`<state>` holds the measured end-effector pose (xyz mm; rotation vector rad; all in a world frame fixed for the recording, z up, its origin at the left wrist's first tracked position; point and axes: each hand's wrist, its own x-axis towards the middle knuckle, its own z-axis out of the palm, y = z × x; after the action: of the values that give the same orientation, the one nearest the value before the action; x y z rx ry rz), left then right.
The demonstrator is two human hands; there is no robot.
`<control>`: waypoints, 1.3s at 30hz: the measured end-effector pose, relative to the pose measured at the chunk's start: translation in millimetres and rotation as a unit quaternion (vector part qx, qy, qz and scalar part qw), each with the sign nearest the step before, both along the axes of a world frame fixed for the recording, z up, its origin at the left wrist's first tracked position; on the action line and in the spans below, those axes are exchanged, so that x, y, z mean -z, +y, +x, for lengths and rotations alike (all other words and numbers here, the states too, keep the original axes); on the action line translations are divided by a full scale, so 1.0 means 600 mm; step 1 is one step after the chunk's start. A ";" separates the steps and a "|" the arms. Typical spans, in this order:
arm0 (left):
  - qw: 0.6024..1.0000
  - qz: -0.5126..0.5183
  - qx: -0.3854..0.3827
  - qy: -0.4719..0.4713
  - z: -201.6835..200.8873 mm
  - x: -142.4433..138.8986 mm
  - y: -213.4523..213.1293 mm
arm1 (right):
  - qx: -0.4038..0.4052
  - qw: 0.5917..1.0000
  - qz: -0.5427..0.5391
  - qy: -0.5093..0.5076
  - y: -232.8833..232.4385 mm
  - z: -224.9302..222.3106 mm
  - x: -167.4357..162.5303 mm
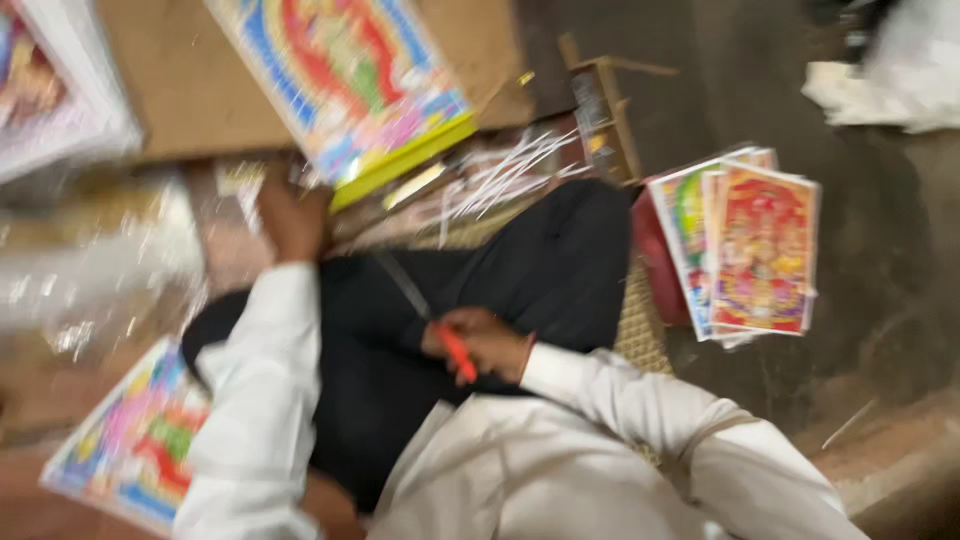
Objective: The person assembles religious posters by placing them on a work surface, aligning and attaching yellow perforated strips to the edges, and trimming excess material with scissors. The person also cuts cardboard pieces to size and attaches them to the posters.
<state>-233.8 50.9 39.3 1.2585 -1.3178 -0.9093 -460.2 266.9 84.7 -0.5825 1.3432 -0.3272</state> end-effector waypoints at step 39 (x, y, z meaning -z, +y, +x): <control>0.990 0.095 -0.052 -0.094 0.016 0.046 -0.029 | 0.062 0.969 -0.165 -0.175 -0.152 0.091 0.024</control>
<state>-224.1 33.5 11.8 1.5784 -1.3213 -0.8753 -405.4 175.8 70.6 -0.6814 0.9908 -0.7312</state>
